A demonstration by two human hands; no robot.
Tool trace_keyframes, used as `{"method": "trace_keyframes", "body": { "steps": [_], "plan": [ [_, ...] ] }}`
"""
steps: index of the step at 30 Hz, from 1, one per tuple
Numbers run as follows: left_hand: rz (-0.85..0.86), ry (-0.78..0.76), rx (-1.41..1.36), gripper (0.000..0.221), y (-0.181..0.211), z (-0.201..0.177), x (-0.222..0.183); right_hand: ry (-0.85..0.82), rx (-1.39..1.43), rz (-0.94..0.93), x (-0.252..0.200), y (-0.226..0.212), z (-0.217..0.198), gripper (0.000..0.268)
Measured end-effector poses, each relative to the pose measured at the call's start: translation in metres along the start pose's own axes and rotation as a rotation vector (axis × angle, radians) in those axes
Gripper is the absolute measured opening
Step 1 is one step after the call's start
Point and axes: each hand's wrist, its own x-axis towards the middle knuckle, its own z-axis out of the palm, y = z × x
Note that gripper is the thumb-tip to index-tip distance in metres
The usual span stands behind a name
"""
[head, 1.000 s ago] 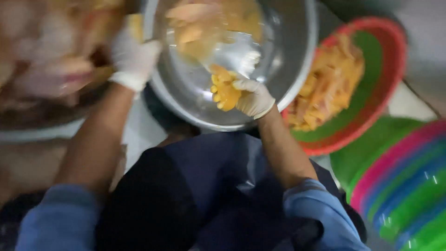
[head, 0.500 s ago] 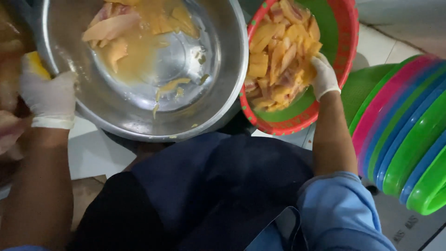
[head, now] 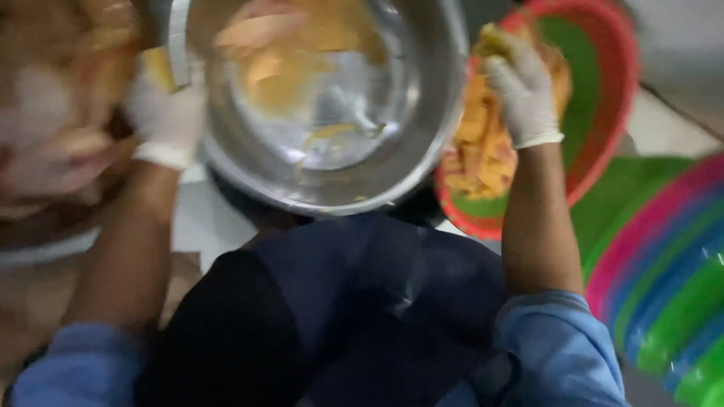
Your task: Washing and sorting fish fillets from a large metal bowl into a plastic basket.
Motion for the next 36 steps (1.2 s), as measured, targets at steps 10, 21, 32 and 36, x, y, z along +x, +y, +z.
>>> {"method": "trace_keyframes", "body": {
  "steps": [10,21,32,36],
  "plan": [
    [-0.088,-0.207,-0.013,0.030,0.019,-0.012,0.006,-0.435,-0.635,-0.388,0.052,-0.014,0.287,0.050],
    [0.039,-0.173,0.079,0.051,0.015,-0.014,0.000,-0.261,-0.871,-0.264,0.040,-0.015,0.291,0.023],
    [-0.008,-0.199,-0.047,0.049,0.015,-0.010,0.005,-0.552,-0.707,-0.265,-0.018,0.010,0.344,0.043],
    [0.008,-0.183,-0.038,0.047,0.015,-0.011,0.005,-0.590,-0.303,-0.077,-0.031,-0.013,0.334,0.040]
  ]
}}
